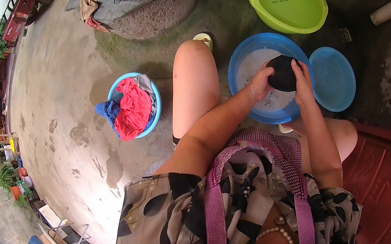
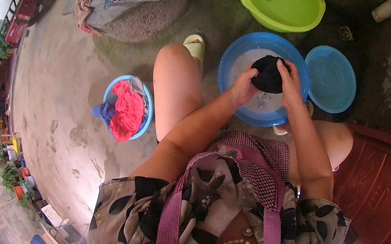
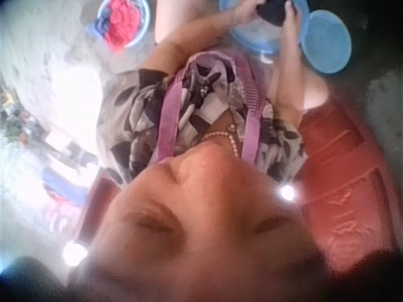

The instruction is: The person washes a piece of black clothing by hand in a blue basin of soapy water, scrubbing and wringing the fabric before lifting it to inspect it.

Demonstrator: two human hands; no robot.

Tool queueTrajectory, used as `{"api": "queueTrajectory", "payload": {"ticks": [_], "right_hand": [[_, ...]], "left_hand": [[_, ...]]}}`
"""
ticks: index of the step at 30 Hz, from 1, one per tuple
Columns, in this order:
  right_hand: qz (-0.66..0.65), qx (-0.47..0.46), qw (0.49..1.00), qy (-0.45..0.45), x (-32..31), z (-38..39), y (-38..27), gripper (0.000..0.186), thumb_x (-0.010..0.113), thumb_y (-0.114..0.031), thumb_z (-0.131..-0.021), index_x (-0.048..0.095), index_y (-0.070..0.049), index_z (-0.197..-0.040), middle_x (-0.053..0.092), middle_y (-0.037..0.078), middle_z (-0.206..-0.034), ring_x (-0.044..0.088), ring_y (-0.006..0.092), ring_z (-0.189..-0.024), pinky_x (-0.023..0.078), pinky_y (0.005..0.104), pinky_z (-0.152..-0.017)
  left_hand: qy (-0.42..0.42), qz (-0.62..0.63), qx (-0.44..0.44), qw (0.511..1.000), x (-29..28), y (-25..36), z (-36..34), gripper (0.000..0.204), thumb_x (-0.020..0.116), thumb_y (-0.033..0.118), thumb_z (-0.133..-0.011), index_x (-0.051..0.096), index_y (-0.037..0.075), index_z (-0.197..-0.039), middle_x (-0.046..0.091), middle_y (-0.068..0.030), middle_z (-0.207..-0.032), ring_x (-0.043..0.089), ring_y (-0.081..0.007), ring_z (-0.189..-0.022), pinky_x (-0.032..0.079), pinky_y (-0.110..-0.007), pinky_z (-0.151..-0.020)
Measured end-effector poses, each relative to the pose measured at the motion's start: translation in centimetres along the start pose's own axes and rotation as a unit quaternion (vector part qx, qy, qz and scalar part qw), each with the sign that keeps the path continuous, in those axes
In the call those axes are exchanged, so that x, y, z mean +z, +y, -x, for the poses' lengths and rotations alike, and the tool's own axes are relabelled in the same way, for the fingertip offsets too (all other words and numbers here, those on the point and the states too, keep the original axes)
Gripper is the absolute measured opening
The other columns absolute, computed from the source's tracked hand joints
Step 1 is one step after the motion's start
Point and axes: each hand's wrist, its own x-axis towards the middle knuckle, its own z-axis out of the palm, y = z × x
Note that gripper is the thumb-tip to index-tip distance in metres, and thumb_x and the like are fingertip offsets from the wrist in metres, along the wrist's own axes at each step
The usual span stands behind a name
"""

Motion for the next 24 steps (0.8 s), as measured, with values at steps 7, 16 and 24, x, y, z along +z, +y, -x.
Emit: {"api": "queueTrajectory", "payload": {"ticks": [7,16,24], "right_hand": [[-0.014,0.005,1.000,-0.004,-0.1,0.1,-0.1,0.057,0.063,-0.039,-0.080,0.044,-0.002,-0.118,0.049,0.011,-0.114,0.047,0.0189,-0.105,0.037,0.0296,-0.090],[0.029,-0.015,0.999,0.023,0.3,-0.4,0.0,0.053,0.061,-0.038,-0.081,0.046,-0.002,-0.117,0.051,0.010,-0.112,0.048,0.0185,-0.103,0.039,0.0301,-0.089],[0.023,-0.007,1.000,0.010,0.6,0.4,-0.7,0.062,0.061,-0.039,-0.081,0.039,-0.002,-0.124,0.044,0.014,-0.122,0.045,0.0237,-0.109,0.037,0.0331,-0.092]], "left_hand": [[-0.050,-0.006,0.006,0.999,0.0,0.1,-0.1,0.057,0.044,0.017,-0.073,0.032,0.014,-0.129,0.044,-0.0074,-0.124,0.046,-0.0246,-0.113,0.041,-0.045,-0.091],[-0.033,0.020,0.000,0.999,-2.0,-1.1,-1.5,0.056,0.049,0.021,-0.075,0.033,0.016,-0.128,0.045,-0.0081,-0.122,0.046,-0.0237,-0.112,0.042,-0.043,-0.089],[0.032,0.035,0.052,0.998,-0.7,-1.5,-1.6,0.063,0.054,0.014,-0.067,0.036,0.010,-0.127,0.049,-0.0069,-0.117,0.049,-0.0221,-0.108,0.040,-0.035,-0.092]]}}
